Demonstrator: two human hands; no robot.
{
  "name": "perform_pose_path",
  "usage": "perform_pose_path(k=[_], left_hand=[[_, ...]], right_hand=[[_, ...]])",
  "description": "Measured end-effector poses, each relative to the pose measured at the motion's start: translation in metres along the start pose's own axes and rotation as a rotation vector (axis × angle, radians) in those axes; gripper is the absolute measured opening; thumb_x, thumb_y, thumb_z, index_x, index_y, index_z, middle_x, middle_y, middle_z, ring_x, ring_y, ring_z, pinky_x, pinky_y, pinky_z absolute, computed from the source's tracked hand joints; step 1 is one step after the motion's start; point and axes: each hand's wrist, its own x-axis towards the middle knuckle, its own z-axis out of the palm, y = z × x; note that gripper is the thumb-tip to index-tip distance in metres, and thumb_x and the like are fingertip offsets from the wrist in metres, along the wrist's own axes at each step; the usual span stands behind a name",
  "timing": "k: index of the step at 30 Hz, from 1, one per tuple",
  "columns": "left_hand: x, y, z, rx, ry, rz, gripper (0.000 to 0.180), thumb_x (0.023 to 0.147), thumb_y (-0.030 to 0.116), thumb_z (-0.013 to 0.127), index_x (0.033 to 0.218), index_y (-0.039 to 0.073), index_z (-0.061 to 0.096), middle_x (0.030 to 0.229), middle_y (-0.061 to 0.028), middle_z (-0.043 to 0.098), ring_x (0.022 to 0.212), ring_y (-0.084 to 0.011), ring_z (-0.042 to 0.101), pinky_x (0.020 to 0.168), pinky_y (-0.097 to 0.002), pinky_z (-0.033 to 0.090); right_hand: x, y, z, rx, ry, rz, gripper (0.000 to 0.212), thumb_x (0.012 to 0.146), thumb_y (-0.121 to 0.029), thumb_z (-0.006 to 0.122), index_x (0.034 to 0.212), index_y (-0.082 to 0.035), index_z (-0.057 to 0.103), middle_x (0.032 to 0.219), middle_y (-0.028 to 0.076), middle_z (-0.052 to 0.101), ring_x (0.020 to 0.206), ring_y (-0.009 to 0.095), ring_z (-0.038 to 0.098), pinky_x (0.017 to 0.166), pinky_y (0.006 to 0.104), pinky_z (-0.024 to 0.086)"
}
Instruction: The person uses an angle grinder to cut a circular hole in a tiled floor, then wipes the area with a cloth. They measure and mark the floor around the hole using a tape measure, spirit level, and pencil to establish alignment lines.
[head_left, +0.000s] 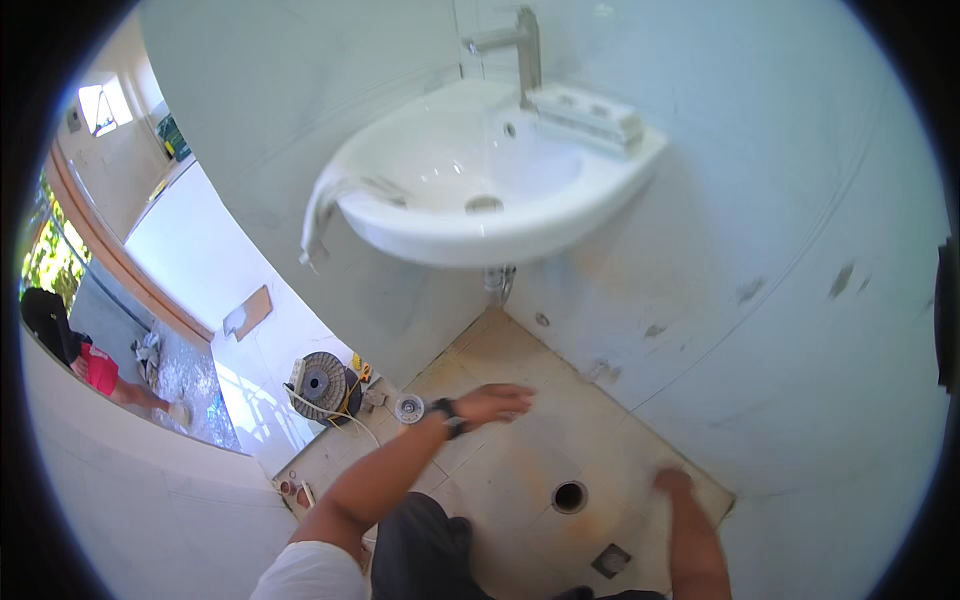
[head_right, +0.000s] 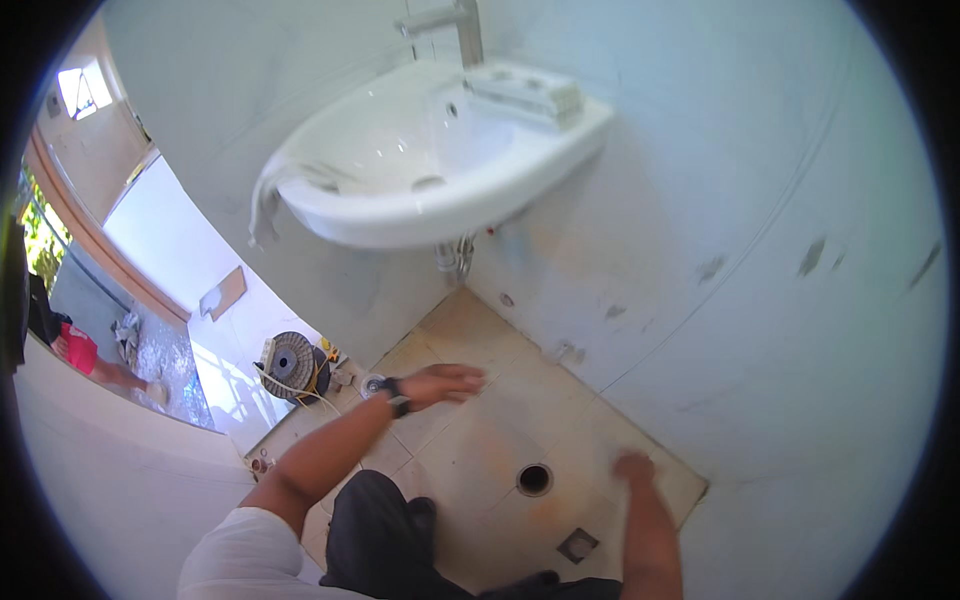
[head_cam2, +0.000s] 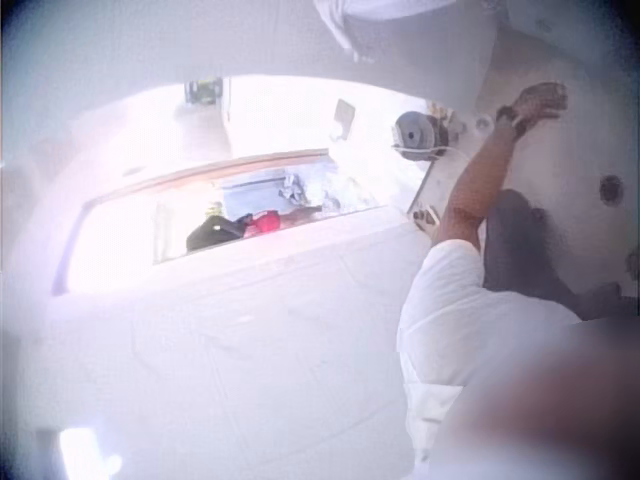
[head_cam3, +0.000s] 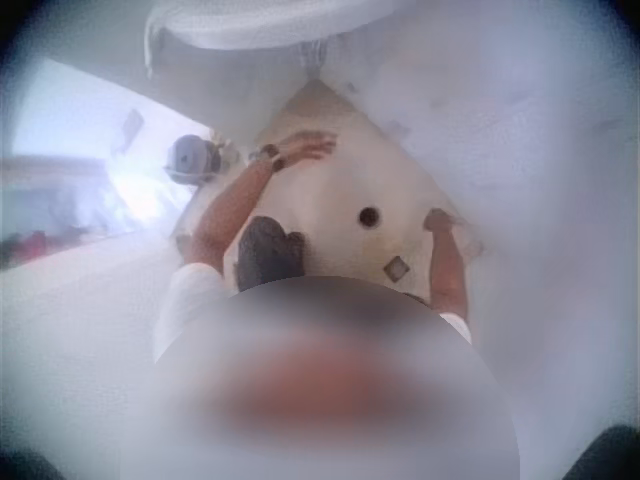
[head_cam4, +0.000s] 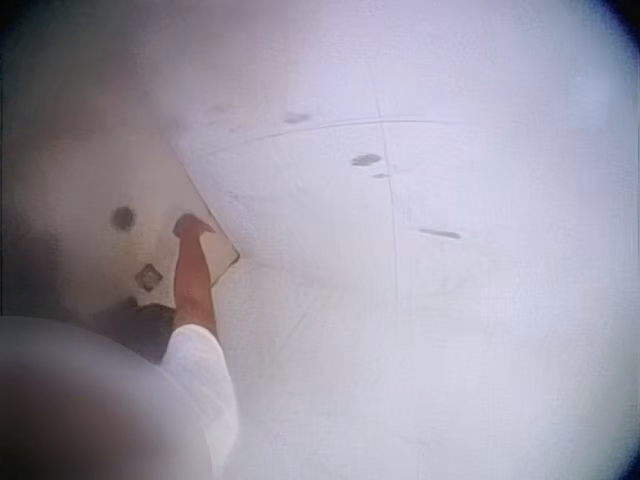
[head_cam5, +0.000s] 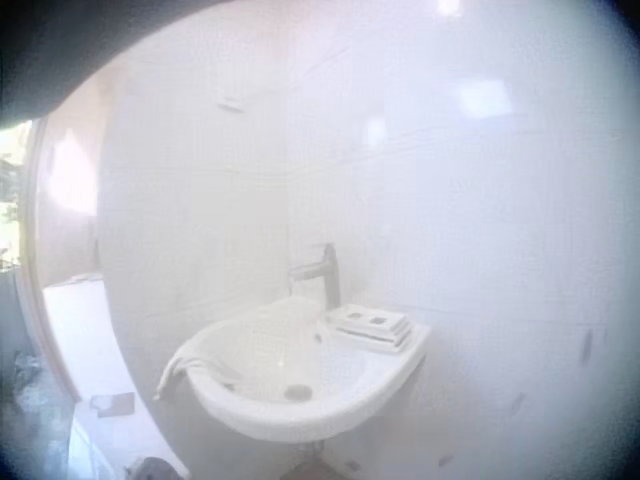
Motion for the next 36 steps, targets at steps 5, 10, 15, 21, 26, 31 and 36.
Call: perform_pose_path(k=[5, 10, 15, 21, 26, 31, 36], left_hand=[[-0.168, 0.038, -0.049, 0.999, 0.602, -0.375, 0.060, 0.092, 0.041, 0.071, 0.141, 0.009, 0.060, 0.148, -0.0270, 0.051, 0.141, -0.0373, 0.048, 0.115, -0.0565, 0.037], [-0.235, 0.193, -0.081, 0.823, 1.409, 0.422, 0.047, 0.085, 0.024, 0.080, 0.127, 0.007, 0.067, 0.135, -0.0250, 0.060, 0.131, -0.0401, 0.052, 0.112, -0.0526, 0.040], [-0.208, 0.366, -0.080, 1.038, 1.219, 0.356, 0.043, 0.091, 0.036, 0.073, 0.124, 0.008, 0.071, 0.129, -0.0177, 0.066, 0.121, -0.0364, 0.060, 0.103, -0.0524, 0.045], [-0.148, 0.382, -0.126, 1.437, 0.858, -0.305, 0.035, 0.098, 0.036, 0.058, 0.110, 0.007, 0.074, 0.118, -0.0185, 0.071, 0.113, -0.0366, 0.066, 0.094, -0.0502, 0.051], [-0.213, 0.380, -0.216, 1.033, 1.157, 0.216, 0.032, 0.099, 0.030, 0.057, 0.094, 0.003, 0.074, 0.099, -0.0164, 0.075, 0.097, -0.0382, 0.069, 0.090, -0.0463, 0.055], [-0.385, 0.499, -0.159, -0.079, 1.503, 0.780, 0.032, 0.098, 0.026, 0.072, 0.115, -0.002, 0.070, 0.109, -0.0123, 0.073, 0.095, -0.0190, 0.068, 0.085, -0.0339, 0.056], [-0.365, 0.512, 0.014, 0.669, 1.789, 0.871, 0.043, 0.107, 0.034, 0.055, 0.125, -0.002, 0.069, 0.120, -0.0173, 0.072, 0.108, -0.0255, 0.069, 0.094, -0.0344, 0.054]], right_hand=[[-0.097, -0.060, 0.006, 0.815, 0.235, -0.013, 0.067, 0.082, -0.052, 0.076, 0.135, -0.010, 0.067, 0.145, 0.013, 0.061, 0.137, 0.038, 0.053, 0.110, 0.0598, 0.044], [-0.234, -0.006, -0.062, 1.049, -0.036, -0.275, 0.074, 0.083, -0.050, 0.076, 0.141, -0.007, 0.060, 0.138, 0.021, 0.064, 0.131, 0.036, 0.058, 0.109, 0.0452, 0.048], [-0.342, 0.045, -0.125, 0.823, 0.002, -0.108, 0.068, 0.085, -0.046, 0.074, 0.135, -0.001, 0.064, 0.133, 0.022, 0.067, 0.125, 0.039, 0.062, 0.110, 0.0444, 0.047], [-0.409, 0.066, -0.198, 1.339, 0.384, 0.060, 0.062, 0.086, -0.041, 0.075, 0.132, 0.000, 0.066, 0.113, 0.023, 0.074, 0.112, 0.037, 0.069, 0.101, 0.0435, 0.053], [-0.440, 0.040, -0.235, 1.104, 0.469, 0.068, 0.062, 0.089, -0.035, 0.074, 0.141, -0.004, 0.057, 0.129, 0.024, 0.065, 0.119, 0.037, 0.064, 0.101, 0.0457, 0.051], [-0.445, 0.017, -0.249, 0.857, 0.541, -0.038, 0.060, 0.093, -0.020, 0.065, 0.149, -0.013, 0.047, 0.147, 0.023, 0.050, 0.135, 0.039, 0.050, 0.109, 0.0512, 0.042], [-0.438, 0.000, -0.271, 0.788, 0.523, -0.157, 0.059, 0.093, -0.013, 0.059, 0.150, -0.015, 0.046, 0.150, 0.023, 0.045, 0.140, 0.039, 0.044, 0.113, 0.0545, 0.037]])
